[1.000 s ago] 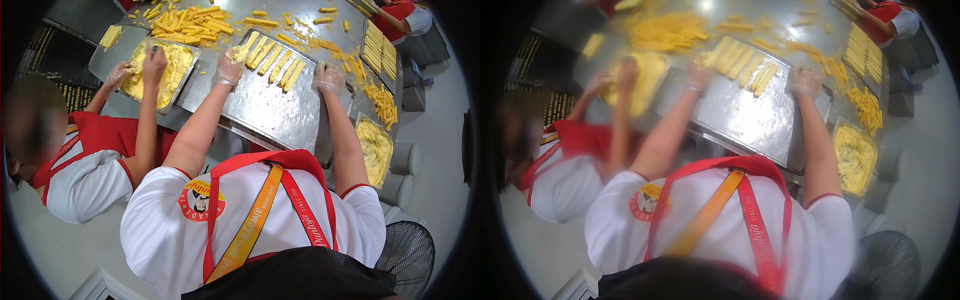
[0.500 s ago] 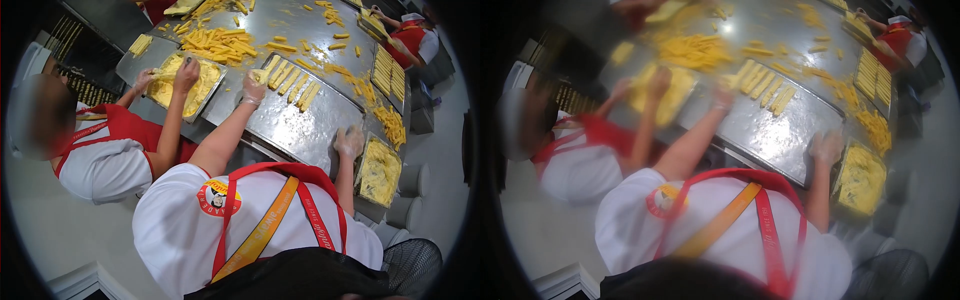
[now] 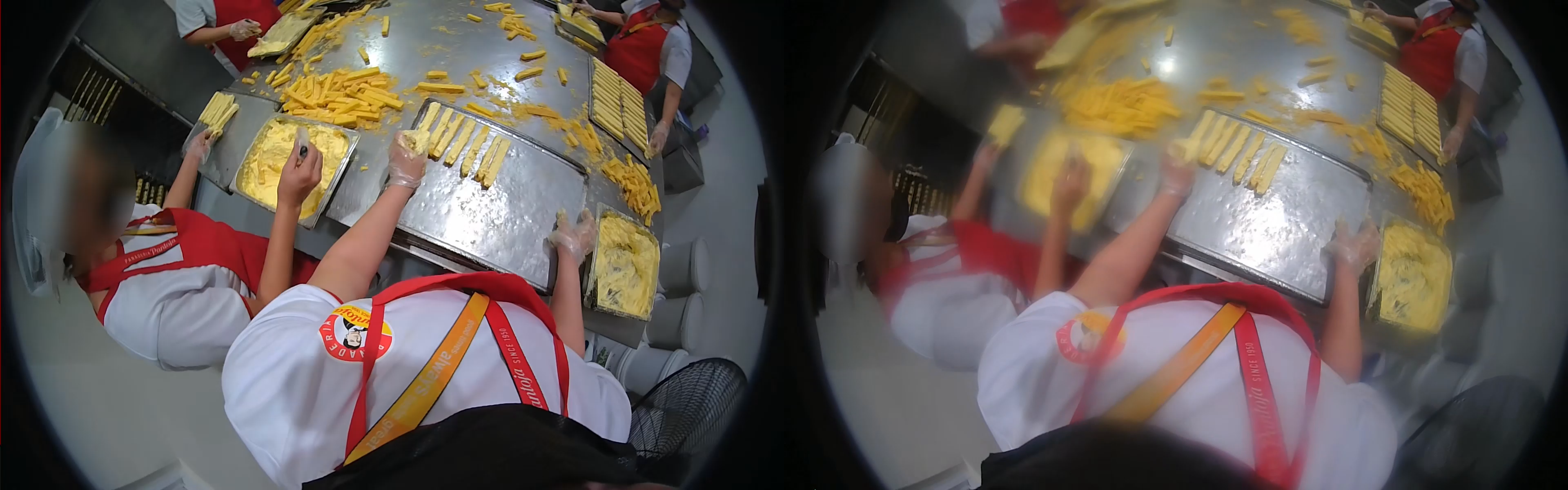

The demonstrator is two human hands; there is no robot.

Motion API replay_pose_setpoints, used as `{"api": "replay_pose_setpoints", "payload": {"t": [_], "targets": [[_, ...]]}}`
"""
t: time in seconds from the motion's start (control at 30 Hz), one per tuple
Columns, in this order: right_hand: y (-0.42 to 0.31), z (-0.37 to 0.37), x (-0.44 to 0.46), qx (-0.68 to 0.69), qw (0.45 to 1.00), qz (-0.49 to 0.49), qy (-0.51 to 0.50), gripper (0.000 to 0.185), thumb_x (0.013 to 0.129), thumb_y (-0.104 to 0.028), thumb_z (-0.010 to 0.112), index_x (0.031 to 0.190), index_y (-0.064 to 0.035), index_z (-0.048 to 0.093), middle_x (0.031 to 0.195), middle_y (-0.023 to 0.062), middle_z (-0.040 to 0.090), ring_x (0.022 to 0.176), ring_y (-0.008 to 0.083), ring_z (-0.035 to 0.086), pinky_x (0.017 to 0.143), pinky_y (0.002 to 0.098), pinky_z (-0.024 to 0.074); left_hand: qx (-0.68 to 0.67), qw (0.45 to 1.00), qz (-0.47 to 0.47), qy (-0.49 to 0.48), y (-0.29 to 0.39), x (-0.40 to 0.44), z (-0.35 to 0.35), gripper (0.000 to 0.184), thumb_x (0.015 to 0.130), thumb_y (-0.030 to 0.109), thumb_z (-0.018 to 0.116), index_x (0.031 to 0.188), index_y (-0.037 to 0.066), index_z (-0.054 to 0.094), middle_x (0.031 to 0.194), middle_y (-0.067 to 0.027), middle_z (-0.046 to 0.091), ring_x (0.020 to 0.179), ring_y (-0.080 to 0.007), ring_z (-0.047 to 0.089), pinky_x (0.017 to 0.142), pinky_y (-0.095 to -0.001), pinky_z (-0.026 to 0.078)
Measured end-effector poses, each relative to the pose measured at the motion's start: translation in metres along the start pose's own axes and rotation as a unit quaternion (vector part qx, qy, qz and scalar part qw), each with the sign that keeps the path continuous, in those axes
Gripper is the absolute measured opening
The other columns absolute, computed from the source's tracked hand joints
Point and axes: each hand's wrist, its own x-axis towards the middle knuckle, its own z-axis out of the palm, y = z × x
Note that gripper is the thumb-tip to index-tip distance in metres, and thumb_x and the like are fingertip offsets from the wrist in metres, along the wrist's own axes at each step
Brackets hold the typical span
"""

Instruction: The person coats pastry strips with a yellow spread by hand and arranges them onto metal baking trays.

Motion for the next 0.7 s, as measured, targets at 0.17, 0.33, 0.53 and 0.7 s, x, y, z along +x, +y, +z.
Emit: {"api": "replay_pose_setpoints", "payload": {"t": [0.17, 0.33, 0.53, 0.7], "targets": [[-0.022, -0.030, -0.005, 0.061, 0.995, 0.064, -0.050, 0.061, 0.066, -0.025, 0.076, 0.116, 0.0029, 0.054, 0.104, 0.0220, 0.060, 0.099, 0.0328, 0.058, 0.086, 0.0394, 0.0445, 0.006, 0.997, 0.083, -0.003, -0.012, -0.001, 0.007, 0.031, 0.071, 0.011, 0.069, 0.096, 0.003, 0.052, 0.088, -0.0174, 0.060, 0.083, -0.0337, 0.059, 0.075, -0.0389, 0.046], [-0.004, -0.015, 0.004, 0.055, 0.996, 0.060, -0.025, 0.062, 0.066, -0.025, 0.077, 0.114, 0.0063, 0.054, 0.093, 0.0183, 0.064, 0.088, 0.0307, 0.063, 0.080, 0.0357, 0.0483, -0.053, 0.998, -0.035, -0.011, 0.005, -0.001, 0.001, 0.031, 0.071, 0.009, 0.069, 0.096, 0.002, 0.053, 0.086, -0.0151, 0.062, 0.080, -0.0300, 0.061, 0.072, -0.0359, 0.047], [-0.017, -0.029, 0.001, 0.061, 0.991, 0.097, -0.067, 0.064, 0.065, -0.031, 0.076, 0.115, 0.0037, 0.054, 0.103, 0.0207, 0.063, 0.097, 0.0311, 0.061, 0.085, 0.0367, 0.0461, -0.083, 0.996, 0.041, -0.011, -0.001, -0.002, 0.004, 0.032, 0.071, 0.012, 0.070, 0.096, 0.002, 0.053, 0.087, -0.0165, 0.061, 0.082, -0.0329, 0.060, 0.073, -0.0377, 0.047], [-0.002, -0.016, 0.002, -0.006, 0.997, 0.066, -0.045, 0.064, 0.066, -0.035, 0.074, 0.116, -0.0006, 0.055, 0.109, 0.0197, 0.061, 0.102, 0.0324, 0.059, 0.089, 0.0396, 0.0437, -0.065, 0.998, -0.013, -0.016, 0.023, 0.001, -0.011, 0.035, 0.070, 0.013, 0.071, 0.097, 0.003, 0.052, 0.089, -0.0174, 0.061, 0.083, -0.0352, 0.059, 0.074, -0.0387, 0.047]]}}
